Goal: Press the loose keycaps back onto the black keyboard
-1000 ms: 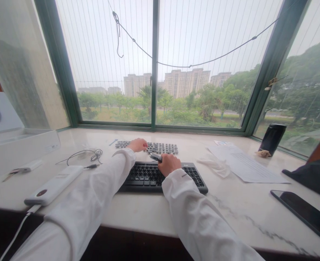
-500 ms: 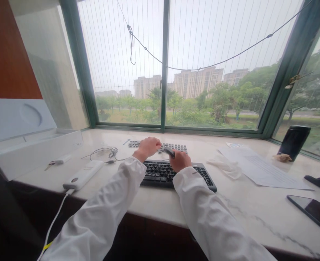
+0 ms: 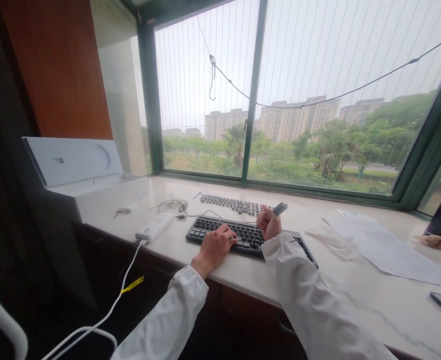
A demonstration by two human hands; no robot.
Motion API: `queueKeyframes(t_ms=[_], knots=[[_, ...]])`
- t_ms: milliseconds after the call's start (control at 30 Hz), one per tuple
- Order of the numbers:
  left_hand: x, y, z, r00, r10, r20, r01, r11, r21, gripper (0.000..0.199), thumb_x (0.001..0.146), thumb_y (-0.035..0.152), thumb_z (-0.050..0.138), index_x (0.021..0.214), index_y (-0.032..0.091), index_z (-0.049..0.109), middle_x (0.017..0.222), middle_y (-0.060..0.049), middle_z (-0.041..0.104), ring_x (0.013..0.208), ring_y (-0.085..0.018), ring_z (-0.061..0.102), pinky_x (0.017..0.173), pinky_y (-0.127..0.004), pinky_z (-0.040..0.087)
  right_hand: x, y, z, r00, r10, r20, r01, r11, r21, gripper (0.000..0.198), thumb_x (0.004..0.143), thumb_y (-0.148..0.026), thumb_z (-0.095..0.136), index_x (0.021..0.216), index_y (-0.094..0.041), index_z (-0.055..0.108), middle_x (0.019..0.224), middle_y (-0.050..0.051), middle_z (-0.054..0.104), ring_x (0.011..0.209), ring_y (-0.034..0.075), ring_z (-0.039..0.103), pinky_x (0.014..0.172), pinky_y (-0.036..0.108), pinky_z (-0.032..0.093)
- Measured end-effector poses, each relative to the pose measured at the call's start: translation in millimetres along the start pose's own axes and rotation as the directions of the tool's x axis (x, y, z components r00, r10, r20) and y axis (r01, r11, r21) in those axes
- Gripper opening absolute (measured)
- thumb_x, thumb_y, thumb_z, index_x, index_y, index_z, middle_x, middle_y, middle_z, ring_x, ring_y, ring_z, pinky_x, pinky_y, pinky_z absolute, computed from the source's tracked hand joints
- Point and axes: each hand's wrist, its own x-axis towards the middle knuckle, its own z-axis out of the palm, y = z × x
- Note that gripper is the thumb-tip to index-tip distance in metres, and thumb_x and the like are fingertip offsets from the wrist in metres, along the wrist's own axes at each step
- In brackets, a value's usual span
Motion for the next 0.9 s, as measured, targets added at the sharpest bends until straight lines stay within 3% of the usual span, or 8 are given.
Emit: queueKeyframes(t_ms=[100,200,400,733,900], knots=[[-2.0,-2.7,3.1,1.0,0.02,-0.002,-0.02,1.0,0.009,0.035,0.093,0.049,0.04,0.117,0.032,0.06,0.114,-0.002,0.056,0.089,-0.016,0.062,0.076,-0.028,0.048,-7.3,3.3,13.7,0.997,0.068,-0.027,-0.065,0.994,0.091,0.053,0.076,-0.04,0.059,0.05,-0.023,0.017,0.035,-0.01,0.017,0.031,0.005,0.013,0.032,0.023,0.009],[-1.9,-2.9,4.2,0.999,0.043,0.005,-0.043,0.999,0.023,0.037,0.093,0.051,0.039,0.118,0.032,0.059,0.115,-0.003,0.054,0.092,-0.017,0.061,0.078,-0.029,0.048,-11.4,11.6,25.0,0.99,0.125,-0.067,-0.12,0.99,0.072,0.052,0.079,-0.041,0.057,0.053,-0.023,0.015,0.036,-0.011,0.015,0.031,0.005,0.012,0.03,0.022,0.011],[-2.0,-1.9,5.5,0.999,0.039,0.024,-0.041,0.997,0.06,0.04,0.099,0.039,0.025,0.113,0.031,0.061,0.112,-0.004,0.054,0.087,-0.016,0.061,0.074,-0.03,0.048,-13.9,30.9,30.0,0.96,0.233,-0.154,-0.234,0.972,0.016,0.047,0.078,-0.036,0.057,0.055,-0.024,0.018,0.037,-0.011,0.015,0.03,0.005,0.012,0.03,0.023,0.011],[-2.4,-3.0,7.8,0.998,0.07,0.006,-0.071,0.995,0.064,0.04,0.099,0.035,0.023,0.113,0.032,0.06,0.113,-0.004,0.052,0.081,-0.015,0.061,0.074,-0.03,0.049,-17.9,29.5,32.5,0.955,0.27,-0.121,-0.266,0.963,0.048,0.046,0.078,-0.035,0.057,0.054,-0.023,0.02,0.035,-0.012,0.016,0.03,0.005,0.012,0.029,0.021,0.012],[-1.2,-3.4,7.2,0.997,0.076,0.027,-0.077,0.995,0.061,0.037,0.098,0.034,0.027,0.114,0.033,0.06,0.114,-0.004,0.052,0.082,-0.015,0.061,0.074,-0.031,0.049,-13.5,33.7,36.0,0.951,0.266,-0.159,-0.277,0.959,-0.056,0.043,0.077,-0.035,0.056,0.054,-0.024,0.022,0.035,-0.011,0.017,0.028,0.005,0.014,0.028,0.022,0.012]])
